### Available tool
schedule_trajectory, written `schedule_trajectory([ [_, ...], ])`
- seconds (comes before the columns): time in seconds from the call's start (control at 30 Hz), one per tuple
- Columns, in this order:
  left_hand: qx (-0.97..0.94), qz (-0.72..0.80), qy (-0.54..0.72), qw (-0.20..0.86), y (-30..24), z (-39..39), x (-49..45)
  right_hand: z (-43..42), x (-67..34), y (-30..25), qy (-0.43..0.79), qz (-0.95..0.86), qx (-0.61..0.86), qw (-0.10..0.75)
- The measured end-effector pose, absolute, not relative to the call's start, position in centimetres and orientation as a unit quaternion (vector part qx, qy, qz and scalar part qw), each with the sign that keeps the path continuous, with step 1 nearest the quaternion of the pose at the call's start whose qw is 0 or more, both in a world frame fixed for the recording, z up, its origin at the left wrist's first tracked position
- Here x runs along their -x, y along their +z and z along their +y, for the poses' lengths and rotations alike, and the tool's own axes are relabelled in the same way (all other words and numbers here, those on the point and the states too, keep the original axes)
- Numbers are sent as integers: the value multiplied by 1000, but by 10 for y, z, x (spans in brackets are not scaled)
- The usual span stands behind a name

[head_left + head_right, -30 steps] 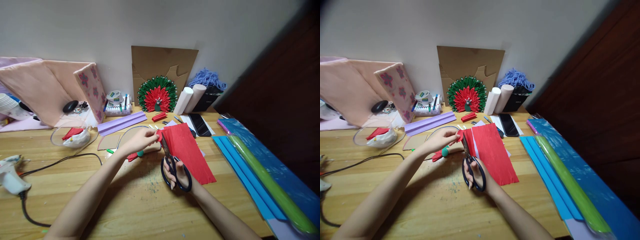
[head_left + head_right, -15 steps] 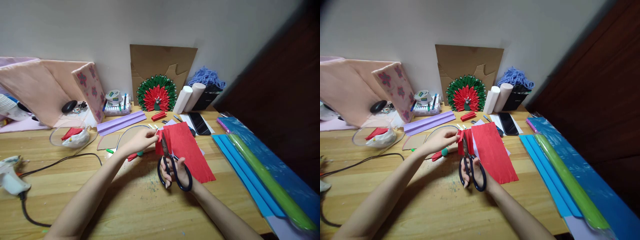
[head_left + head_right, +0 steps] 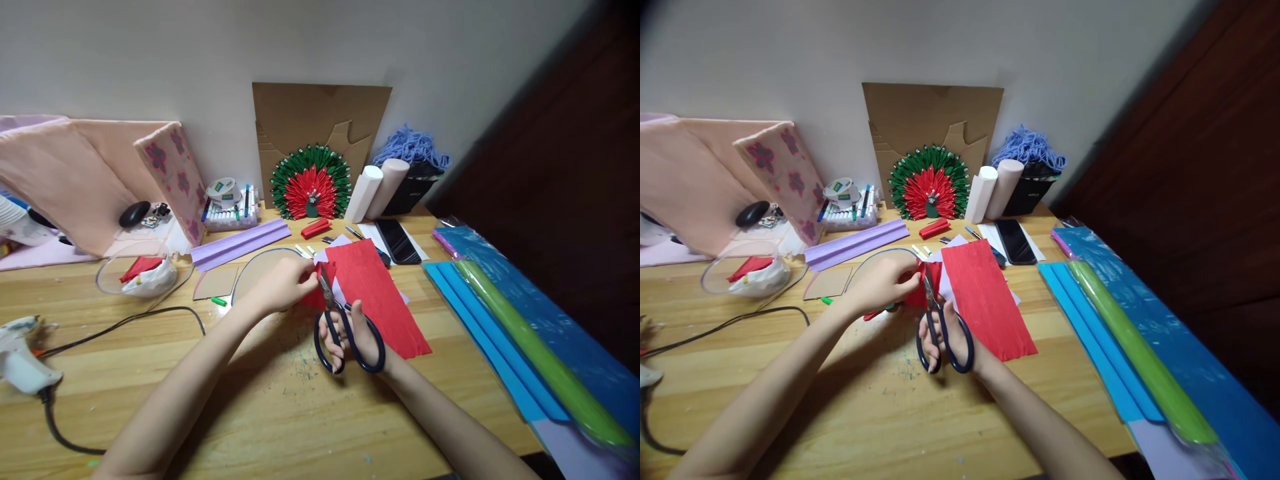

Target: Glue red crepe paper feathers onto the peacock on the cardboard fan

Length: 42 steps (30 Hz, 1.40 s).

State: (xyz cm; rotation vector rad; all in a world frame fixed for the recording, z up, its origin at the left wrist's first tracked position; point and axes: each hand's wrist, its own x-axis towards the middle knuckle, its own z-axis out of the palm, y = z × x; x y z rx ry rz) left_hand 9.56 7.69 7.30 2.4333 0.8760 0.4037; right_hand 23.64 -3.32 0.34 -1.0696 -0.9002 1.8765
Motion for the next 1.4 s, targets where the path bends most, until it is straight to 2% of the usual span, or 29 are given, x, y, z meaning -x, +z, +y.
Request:
schedule_trajectory([
  [0.2,-839,314,147,419,63,78,-98,-34,-235,-2,681,-394,436,437],
  [0.37,-809,293,144,489,61,79,-98,-36,-233,-3,661,-417,432,451],
  [0.73,-811,295,149,483,62,81,-99,-34,-227,-6,672,-361,445,469],
  [1.17,-798,297,161,500,65,81,-99,-40,-229,-9,554,-444,524,471],
  [1.4,-765,286,169,552,64,83,-97,-41,-233,-18,505,-469,560,460],
])
